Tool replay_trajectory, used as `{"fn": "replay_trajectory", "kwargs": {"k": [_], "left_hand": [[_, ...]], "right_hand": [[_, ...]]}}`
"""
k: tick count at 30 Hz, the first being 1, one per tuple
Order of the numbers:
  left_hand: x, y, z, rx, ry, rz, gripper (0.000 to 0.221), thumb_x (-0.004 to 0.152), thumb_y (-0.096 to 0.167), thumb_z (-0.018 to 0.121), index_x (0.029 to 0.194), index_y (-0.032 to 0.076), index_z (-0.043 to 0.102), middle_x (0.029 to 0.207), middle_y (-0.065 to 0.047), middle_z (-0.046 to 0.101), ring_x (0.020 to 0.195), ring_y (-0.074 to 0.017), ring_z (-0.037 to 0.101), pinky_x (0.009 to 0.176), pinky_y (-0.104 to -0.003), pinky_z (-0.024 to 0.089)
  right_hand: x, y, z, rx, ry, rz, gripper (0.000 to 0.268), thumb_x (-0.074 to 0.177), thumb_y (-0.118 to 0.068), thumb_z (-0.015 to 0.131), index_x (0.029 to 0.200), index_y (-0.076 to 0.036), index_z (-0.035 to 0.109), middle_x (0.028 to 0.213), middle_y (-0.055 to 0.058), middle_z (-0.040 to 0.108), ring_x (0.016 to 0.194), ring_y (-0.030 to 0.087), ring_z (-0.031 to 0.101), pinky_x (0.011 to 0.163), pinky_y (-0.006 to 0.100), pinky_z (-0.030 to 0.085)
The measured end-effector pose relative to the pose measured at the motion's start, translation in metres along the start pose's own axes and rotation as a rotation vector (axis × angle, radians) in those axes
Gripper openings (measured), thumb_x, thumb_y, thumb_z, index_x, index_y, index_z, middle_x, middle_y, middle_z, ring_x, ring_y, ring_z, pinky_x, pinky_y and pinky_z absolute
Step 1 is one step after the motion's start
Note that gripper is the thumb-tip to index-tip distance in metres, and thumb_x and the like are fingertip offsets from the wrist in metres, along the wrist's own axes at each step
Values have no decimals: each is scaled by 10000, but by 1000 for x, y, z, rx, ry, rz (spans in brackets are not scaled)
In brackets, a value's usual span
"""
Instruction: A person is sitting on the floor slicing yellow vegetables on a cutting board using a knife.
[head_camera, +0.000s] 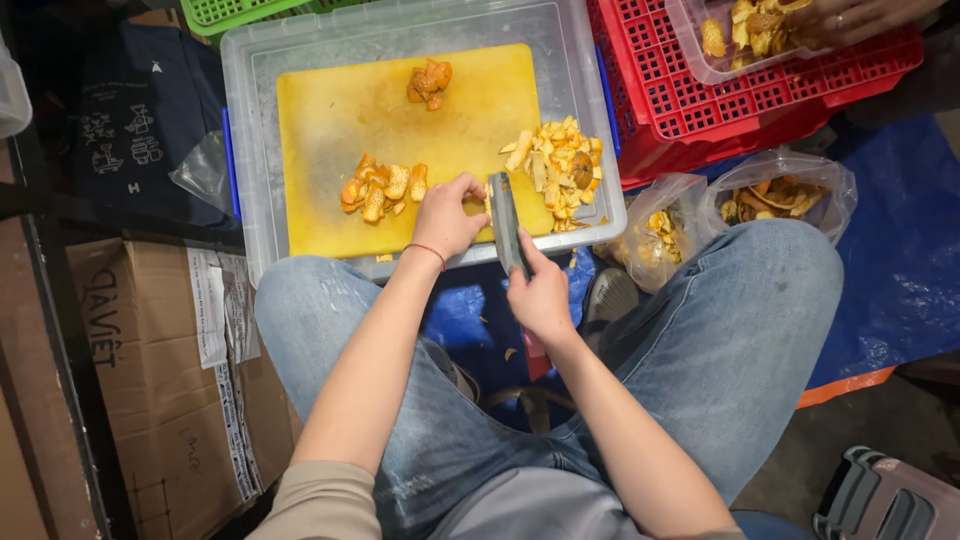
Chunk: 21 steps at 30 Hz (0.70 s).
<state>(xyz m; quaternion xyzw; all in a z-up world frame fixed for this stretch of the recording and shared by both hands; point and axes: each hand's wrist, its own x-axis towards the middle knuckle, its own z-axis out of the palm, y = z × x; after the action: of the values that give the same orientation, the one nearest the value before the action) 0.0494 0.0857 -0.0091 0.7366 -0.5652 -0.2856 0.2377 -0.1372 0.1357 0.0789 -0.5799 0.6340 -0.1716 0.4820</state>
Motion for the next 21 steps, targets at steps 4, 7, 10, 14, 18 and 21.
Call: {"fn": "replay_trajectory", "kwargs": {"k": [4,7,10,14,18,21], "left_hand": [[2,-11,5,-9,27,32,343,707,215,884,987,252,690,1013,16,776,1096,-262,693,1021,-396,520],[6,-14,8,-50,17,59,332,721,191,878,991,232,689,1062,-2,787,1128,-288,688,1041,-417,513],[2,-19,12,-37,31,58,347,710,180,887,983,232,681,1058,8,788,1123,-280,694,1039,-408,517],[5,-19,10,-58,70,31,354,707,196,894,996,223,691,1027,6,787,1101,-237,713,1019,-388,531],[5,-23,13,-51,90,41,384,687,201,909,996,236,685,1026,16,785,1087,-227,717,1018,-372,528],[0,-22,2,-42,146,-13,402,701,213,908,1034,202,683,1050,-61,769,1094,-307,699,1023,-436,517]], "right_hand": [[-3,6,0,3,8,-20,598,894,-110,609,1481,-206,549,1318,291,626,1269,432,565,1002,475,542],[1,3,-1,-18,4,-13,599,889,-107,606,1479,-196,553,1315,291,628,1268,431,567,1014,477,535],[5,7,5,-22,14,-49,592,896,-101,607,1480,-180,544,1307,310,624,1263,444,564,1022,499,525],[9,15,7,-65,21,-78,596,889,-121,616,1476,-196,550,1283,297,646,1244,434,586,1028,495,528],[14,6,9,-62,17,-87,601,896,-124,606,1488,-206,544,1260,300,659,1234,441,592,1026,495,525],[9,6,3,-96,10,-109,589,900,-127,611,1480,-199,543,1222,328,666,1210,467,605,1022,522,533]]}}
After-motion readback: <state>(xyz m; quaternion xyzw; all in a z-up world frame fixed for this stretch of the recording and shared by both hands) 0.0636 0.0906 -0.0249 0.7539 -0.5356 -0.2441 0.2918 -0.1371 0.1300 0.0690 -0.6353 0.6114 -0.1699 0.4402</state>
